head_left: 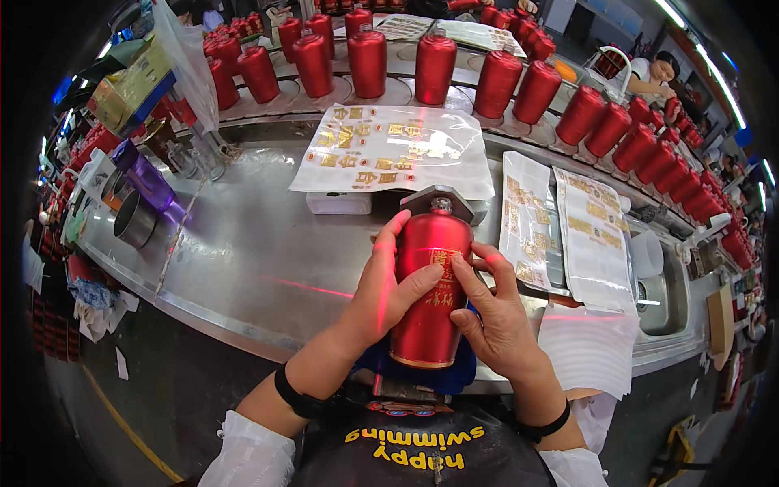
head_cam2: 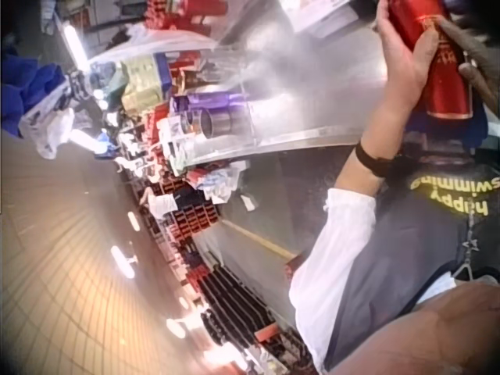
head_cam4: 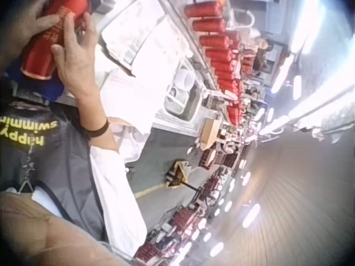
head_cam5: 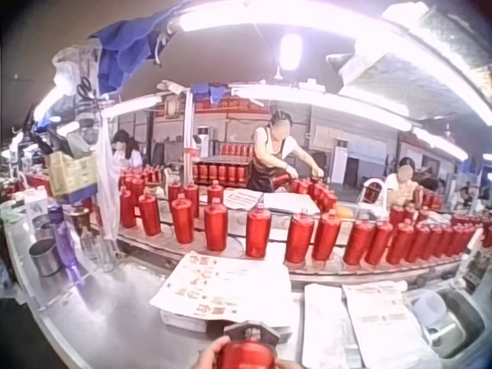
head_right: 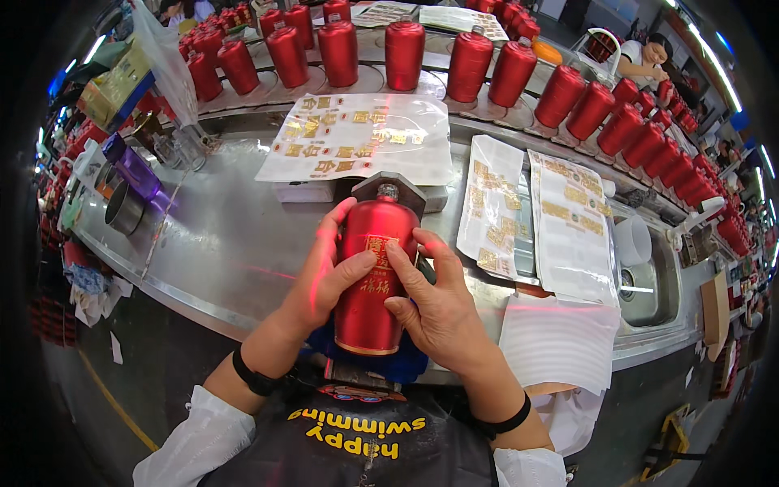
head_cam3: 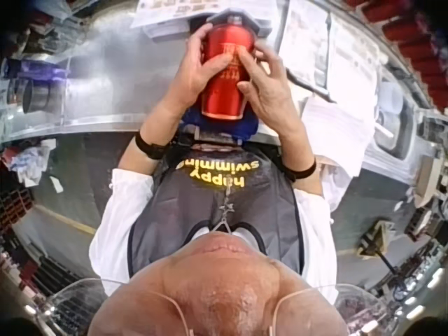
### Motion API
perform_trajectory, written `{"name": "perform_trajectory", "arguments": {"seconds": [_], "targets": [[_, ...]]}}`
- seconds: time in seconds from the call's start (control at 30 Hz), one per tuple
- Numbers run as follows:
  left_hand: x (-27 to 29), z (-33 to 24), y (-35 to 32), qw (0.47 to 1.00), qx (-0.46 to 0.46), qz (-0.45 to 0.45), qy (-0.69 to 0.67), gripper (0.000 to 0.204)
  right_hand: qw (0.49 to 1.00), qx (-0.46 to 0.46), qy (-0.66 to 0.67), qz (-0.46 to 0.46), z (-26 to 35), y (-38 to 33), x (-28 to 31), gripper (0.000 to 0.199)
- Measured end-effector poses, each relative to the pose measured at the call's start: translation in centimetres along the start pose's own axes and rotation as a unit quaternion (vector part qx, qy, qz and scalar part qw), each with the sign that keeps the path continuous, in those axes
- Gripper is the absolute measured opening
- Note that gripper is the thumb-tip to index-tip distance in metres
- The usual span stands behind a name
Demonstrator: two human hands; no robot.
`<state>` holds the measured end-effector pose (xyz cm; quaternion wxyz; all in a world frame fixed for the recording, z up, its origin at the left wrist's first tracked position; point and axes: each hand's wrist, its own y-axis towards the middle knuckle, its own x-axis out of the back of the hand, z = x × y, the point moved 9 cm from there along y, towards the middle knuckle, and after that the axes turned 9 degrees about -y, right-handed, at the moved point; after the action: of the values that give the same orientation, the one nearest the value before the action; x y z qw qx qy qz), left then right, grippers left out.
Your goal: Manually applying decorative labels and security seals to red metallic liquid containers.
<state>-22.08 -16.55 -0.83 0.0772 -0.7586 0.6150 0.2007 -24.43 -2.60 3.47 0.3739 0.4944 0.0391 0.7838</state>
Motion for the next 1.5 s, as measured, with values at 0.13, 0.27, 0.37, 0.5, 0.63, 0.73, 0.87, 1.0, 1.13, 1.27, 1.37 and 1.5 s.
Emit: {"name": "perform_trajectory", "arguments": {"seconds": [0.13, 0.27, 0.37, 0.5, 0.63, 0.73, 0.87, 1.0, 1.13, 1.27, 1.37, 1.5], "targets": [[0.3, 0.4, 0.0, 0.999, -0.005, -0.004, 0.037, 0.077, 1.000, 0.001, -0.003, 0.001, -0.1, 0.1, -0.2, 0.056], [0.3, 0.5, 0.0, 0.999, -0.004, -0.006, 0.049, 0.078, 1.000, -0.003, -0.003, 0.002, -0.2, 0.0, -0.1, 0.056], [-0.1, 0.1, -0.4, 1.000, -0.013, 0.006, 0.023, 0.083, 1.000, -0.008, 0.008, 0.001, -0.1, -0.4, 0.2, 0.057], [0.0, -0.2, -0.9, 0.998, -0.023, 0.014, 0.051, 0.088, 1.000, 0.004, -0.010, 0.019, 0.4, -0.6, 0.0, 0.058], [0.2, -0.1, -1.0, 0.995, -0.028, 0.007, 0.091, 0.087, 0.995, -0.040, 0.081, -0.033, -1.6, -0.7, -0.2, 0.060], [0.6, 0.0, -0.5, 1.000, -0.003, 0.017, -0.012, 0.082, 0.969, -0.162, 0.188, -0.001, -4.4, 0.3, -1.5, 0.063], [1.0, 0.2, -0.4, 1.000, -0.006, 0.019, 0.000, 0.079, 0.969, -0.157, 0.190, -0.009, -4.7, 1.4, -2.5, 0.074], [1.2, 0.4, -0.3, 1.000, 0.009, 0.017, -0.024, 0.085, 0.976, -0.155, 0.155, -0.007, -4.3, 1.9, -3.0, 0.078], [1.2, 0.1, -0.5, 1.000, 0.011, 0.014, -0.018, 0.086, 0.974, -0.156, 0.162, -0.003, -4.4, 1.9, -3.2, 0.078], [1.8, 0.4, -0.4, 1.000, 0.007, 0.006, 0.014, 0.086, 0.961, -0.176, 0.213, 0.007, -5.1, 1.8, -4.2, 0.077], [1.7, 0.3, -0.4, 1.000, 0.006, 0.005, 0.003, 0.086, 0.956, -0.191, 0.221, 0.012, -5.0, 1.9, -4.3, 0.077], [2.1, 0.4, -0.2, 1.000, 0.007, -0.005, 0.017, 0.086, 0.962, -0.181, 0.205, -0.012, -4.9, 2.3, -4.3, 0.077]]}}
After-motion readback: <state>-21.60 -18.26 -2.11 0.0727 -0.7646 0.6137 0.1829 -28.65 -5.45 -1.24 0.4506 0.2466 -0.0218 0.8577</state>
